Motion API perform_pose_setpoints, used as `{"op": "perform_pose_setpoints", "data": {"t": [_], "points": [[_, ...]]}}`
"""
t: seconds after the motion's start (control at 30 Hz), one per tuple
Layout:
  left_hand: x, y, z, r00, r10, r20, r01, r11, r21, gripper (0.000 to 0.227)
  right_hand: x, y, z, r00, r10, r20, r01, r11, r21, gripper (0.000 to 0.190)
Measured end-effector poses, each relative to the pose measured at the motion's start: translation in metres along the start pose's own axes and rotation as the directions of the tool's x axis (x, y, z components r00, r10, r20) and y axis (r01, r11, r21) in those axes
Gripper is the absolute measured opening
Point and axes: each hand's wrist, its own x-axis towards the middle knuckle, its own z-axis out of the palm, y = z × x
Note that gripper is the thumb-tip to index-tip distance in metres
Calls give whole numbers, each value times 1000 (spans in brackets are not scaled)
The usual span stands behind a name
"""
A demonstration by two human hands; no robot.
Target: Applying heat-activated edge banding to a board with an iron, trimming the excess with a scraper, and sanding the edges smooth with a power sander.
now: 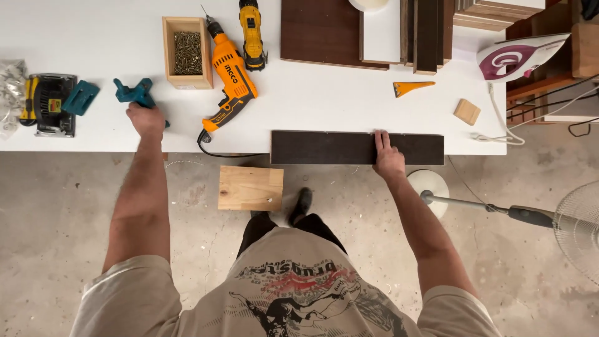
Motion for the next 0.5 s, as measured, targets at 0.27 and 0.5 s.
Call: {"op": "perform_pose_setpoints", "data": {"t": [0.27, 0.5], "points": [[27, -40, 42, 986, 127, -104, -128, 992, -7, 56, 22, 17, -10, 999, -7, -50, 8, 1000, 19, 114], [-52, -52, 11, 1000, 0, -13, 1, 1000, 28, 79, -33, -2, -39, 979, 34, -203, 40, 936, 351, 126]]}}
